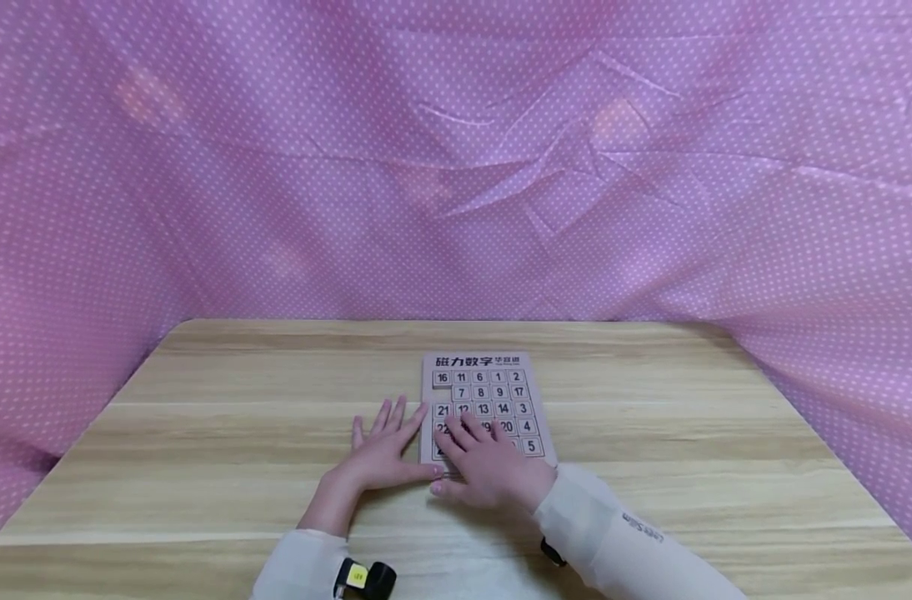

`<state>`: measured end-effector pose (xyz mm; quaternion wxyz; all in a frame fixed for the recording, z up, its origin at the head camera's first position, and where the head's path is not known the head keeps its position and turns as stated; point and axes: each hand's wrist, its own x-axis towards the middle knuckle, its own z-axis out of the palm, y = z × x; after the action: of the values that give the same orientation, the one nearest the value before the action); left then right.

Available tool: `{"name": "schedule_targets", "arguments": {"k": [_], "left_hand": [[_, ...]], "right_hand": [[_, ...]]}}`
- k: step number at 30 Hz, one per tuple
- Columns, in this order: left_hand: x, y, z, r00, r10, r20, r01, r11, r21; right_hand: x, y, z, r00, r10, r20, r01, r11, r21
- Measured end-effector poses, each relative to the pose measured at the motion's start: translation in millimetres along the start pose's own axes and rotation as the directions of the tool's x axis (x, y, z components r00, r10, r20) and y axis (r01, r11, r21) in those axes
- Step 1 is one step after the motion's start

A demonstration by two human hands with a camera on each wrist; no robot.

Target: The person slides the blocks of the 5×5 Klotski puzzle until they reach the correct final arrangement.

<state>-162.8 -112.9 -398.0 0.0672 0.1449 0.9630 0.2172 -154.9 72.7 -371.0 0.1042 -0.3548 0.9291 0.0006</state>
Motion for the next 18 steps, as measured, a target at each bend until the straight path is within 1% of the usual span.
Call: {"name": "schedule_targets", "arguments": {"k": [6,12,15,18], "left_hand": [[-0.5,-0.6,0.4,1.0,0.008,-0.008,-0.007,1.0,0.005],[-0.4,-2.0,0.4,1.0,0.009,-0.008,-0.009,1.0,0.006],[-0.7,-1.5,0.1,1.0,0.01,-0.009,-0.009,1.0,0.008],[-0.5,-0.8,0.3,1.0,0.014,-0.012,-0.014,1.0,0.003]], "right_hand": [[-8.8,-5.8,0.0,0.999,-0.042,-0.001,0.042,0.999,0.005],[-10.9,-6.3,-0.4,0.998,-0.058,0.011,0.058,0.998,0.018],[-9.7,-2.9,-2.7,0.999,-0.043,0.009,0.043,0.999,0.029],[-6.9,5.2,-6.0,1.0,0.0,-0.006,0.0,0.999,0.045]]}}
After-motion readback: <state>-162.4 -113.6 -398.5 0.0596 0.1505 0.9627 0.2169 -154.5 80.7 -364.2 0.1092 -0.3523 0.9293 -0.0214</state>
